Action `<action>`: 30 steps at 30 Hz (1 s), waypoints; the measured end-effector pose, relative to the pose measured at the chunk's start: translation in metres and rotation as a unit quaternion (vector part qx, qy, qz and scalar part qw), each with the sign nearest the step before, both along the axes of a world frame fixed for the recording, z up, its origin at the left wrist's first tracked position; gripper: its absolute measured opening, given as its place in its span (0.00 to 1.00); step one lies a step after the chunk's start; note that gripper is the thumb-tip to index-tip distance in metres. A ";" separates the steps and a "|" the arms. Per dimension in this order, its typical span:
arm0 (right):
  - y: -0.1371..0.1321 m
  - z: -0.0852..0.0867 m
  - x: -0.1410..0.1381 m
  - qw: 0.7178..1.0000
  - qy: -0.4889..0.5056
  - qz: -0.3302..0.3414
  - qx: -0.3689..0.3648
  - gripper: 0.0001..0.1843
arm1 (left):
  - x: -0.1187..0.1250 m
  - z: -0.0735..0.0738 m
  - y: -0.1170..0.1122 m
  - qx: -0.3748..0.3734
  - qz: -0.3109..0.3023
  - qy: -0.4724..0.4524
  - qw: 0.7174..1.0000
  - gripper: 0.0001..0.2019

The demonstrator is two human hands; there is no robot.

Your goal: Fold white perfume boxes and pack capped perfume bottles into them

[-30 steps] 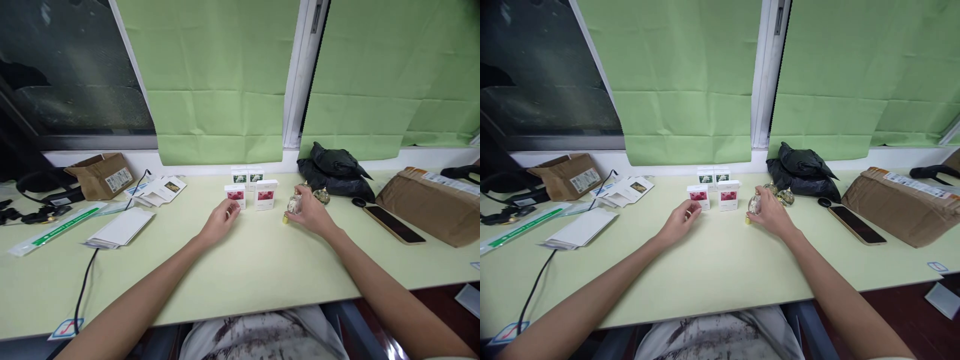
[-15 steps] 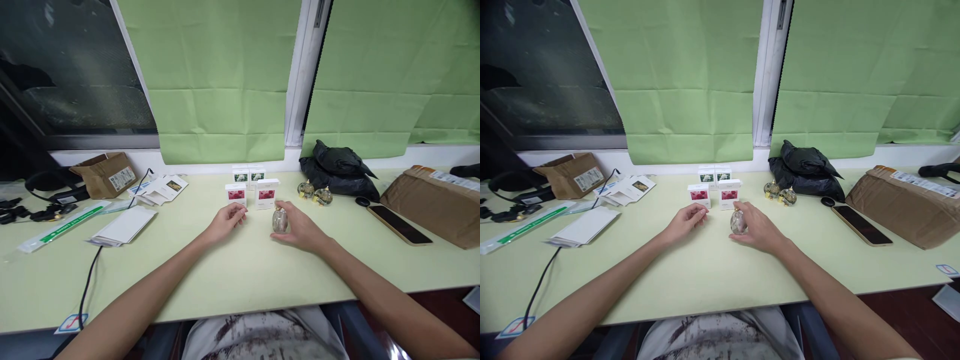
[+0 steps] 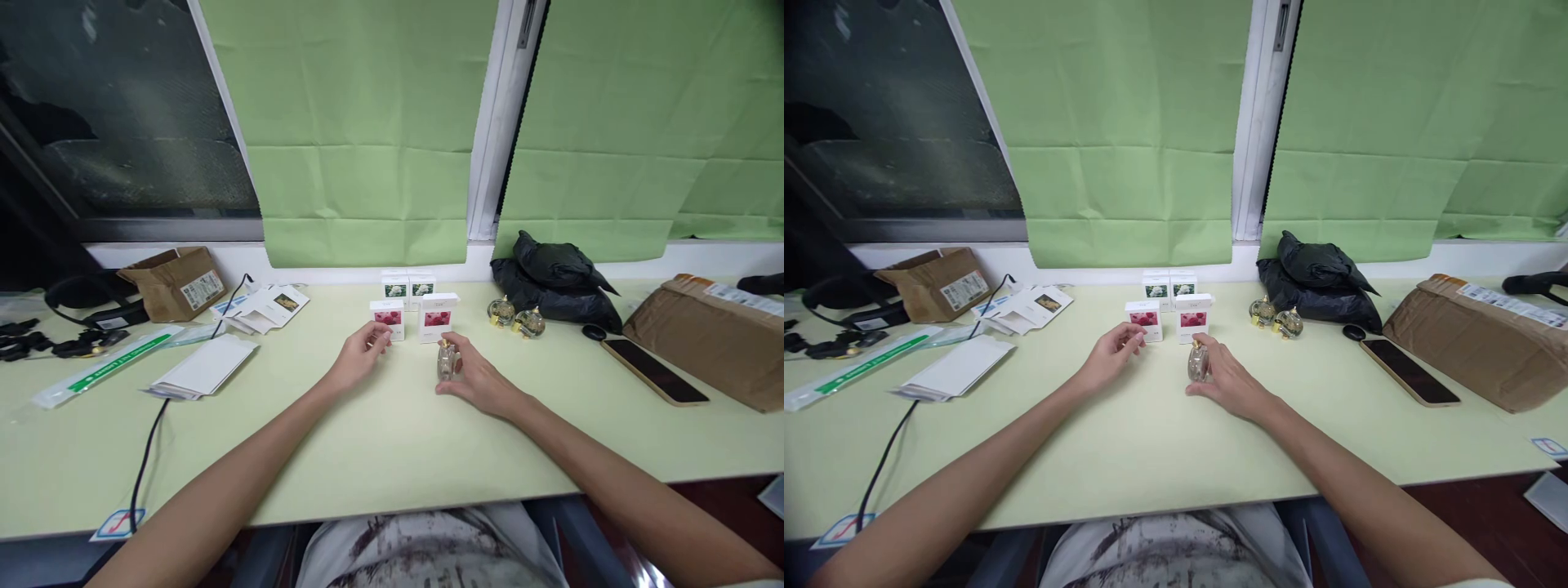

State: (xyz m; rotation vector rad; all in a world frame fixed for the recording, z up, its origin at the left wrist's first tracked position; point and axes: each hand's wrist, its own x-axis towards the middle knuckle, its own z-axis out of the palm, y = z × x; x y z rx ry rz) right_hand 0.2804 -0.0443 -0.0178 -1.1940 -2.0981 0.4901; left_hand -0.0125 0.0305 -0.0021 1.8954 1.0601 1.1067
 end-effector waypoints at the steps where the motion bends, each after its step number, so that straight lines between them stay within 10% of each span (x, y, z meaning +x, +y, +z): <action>1: -0.001 0.001 0.000 1.000 0.004 0.002 -0.004 0.45 | 0.000 0.000 0.000 0.000 -0.001 0.000 1.000 0.18; 6: -0.003 0.006 -0.003 0.998 -0.003 0.013 0.062 0.24 | 0.004 0.002 -0.009 0.017 -0.011 0.025 0.999 0.18; 18: 0.011 0.005 -0.013 0.982 0.019 0.013 0.190 0.14 | 0.042 0.002 -0.044 0.035 -0.091 0.135 0.986 0.21; 30: 0.004 0.026 -0.018 0.988 0.040 -0.001 0.150 0.07 | 0.044 0.007 -0.048 0.006 -0.110 0.137 0.984 0.21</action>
